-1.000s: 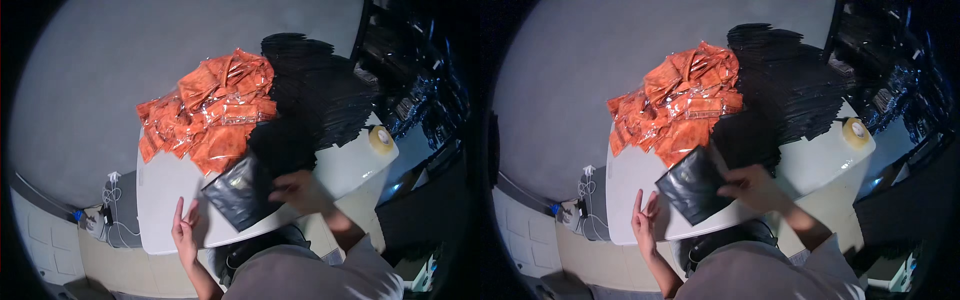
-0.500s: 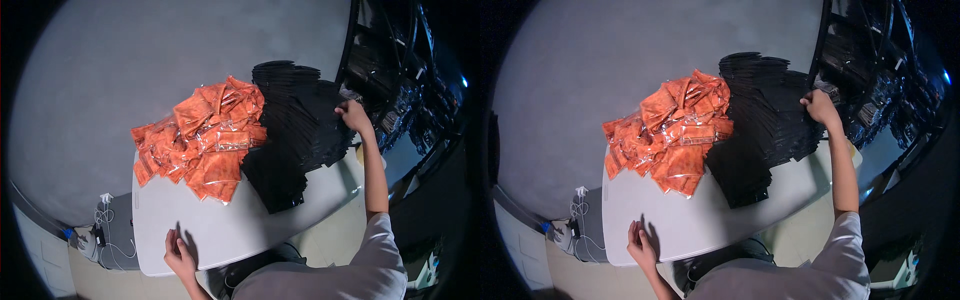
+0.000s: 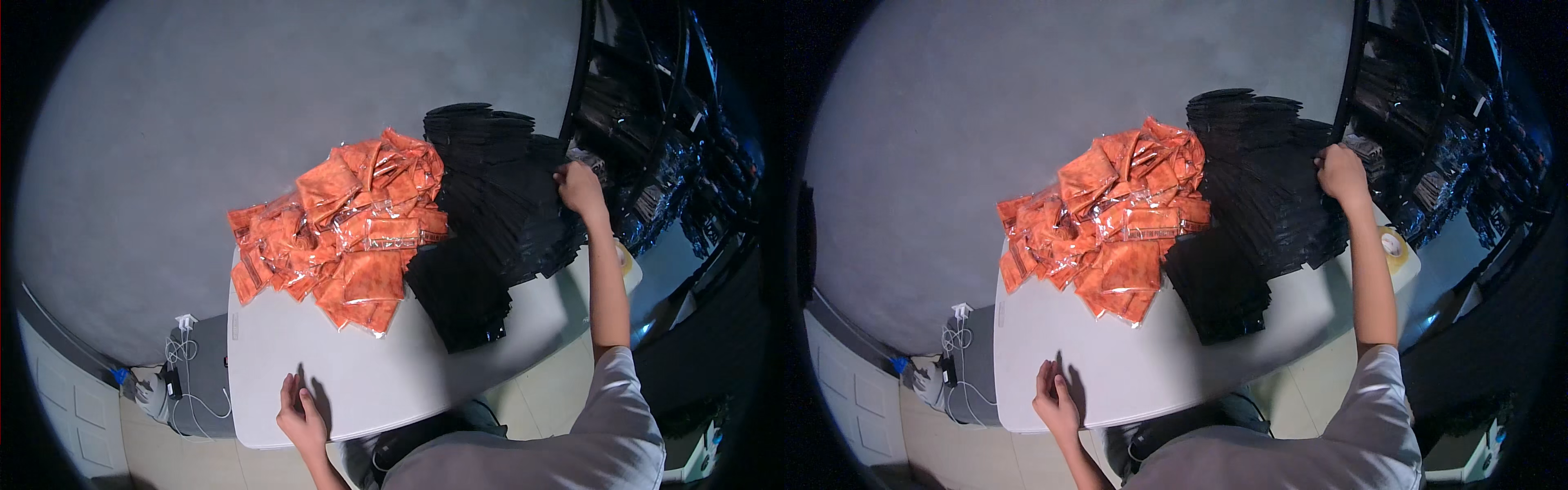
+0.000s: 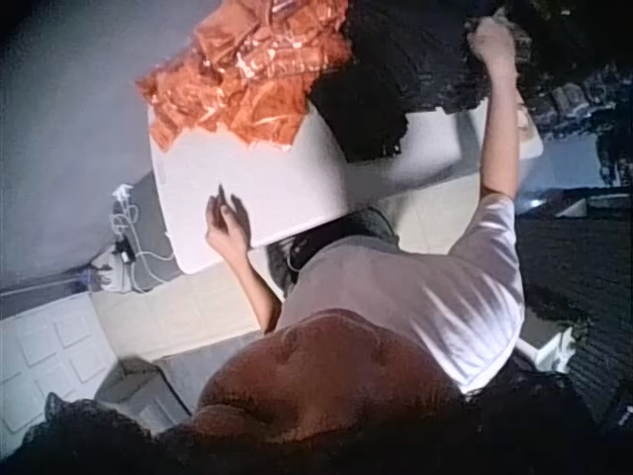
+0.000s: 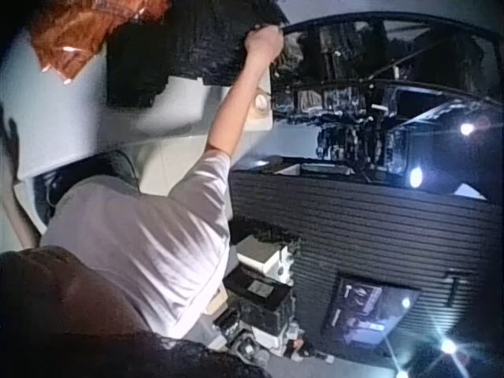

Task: The recorder is placing small orange packets into black plastic mailer bags and sealing them.

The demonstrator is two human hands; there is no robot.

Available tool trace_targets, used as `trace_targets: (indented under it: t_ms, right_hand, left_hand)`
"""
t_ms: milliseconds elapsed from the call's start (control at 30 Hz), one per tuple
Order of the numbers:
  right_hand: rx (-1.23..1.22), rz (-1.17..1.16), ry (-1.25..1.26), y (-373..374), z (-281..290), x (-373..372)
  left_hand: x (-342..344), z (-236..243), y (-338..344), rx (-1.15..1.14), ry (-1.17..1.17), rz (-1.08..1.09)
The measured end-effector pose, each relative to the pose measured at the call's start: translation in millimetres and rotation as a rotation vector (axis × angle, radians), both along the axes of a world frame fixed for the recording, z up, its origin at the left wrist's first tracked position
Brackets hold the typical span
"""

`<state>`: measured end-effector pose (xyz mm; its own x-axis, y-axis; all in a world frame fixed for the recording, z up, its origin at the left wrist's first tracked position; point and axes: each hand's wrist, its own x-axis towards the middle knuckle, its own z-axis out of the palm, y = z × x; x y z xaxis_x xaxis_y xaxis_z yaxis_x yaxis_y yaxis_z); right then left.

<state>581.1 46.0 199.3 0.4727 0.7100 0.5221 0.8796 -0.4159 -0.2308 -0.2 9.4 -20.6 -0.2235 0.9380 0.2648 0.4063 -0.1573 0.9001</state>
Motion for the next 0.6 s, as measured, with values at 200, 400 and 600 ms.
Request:
trace_targets:
  t_ms: [200, 400, 600]
  right_hand:
    - [-0.146, -0.006, -0.068, 48, 7, -49]
    - [-0.568, -0.237, 0.275, 84, -4, -39]
    - [-0.537, -0.246, 0.278, 78, 1, -49]
  left_hand:
    - [0, -1, -1, -0.015, 0.046, -0.003]
    - [2, -2, 2, -0.030, 0.056, -0.017]
    - [0, -6, 3, 0.017, 0.064, 0.012]
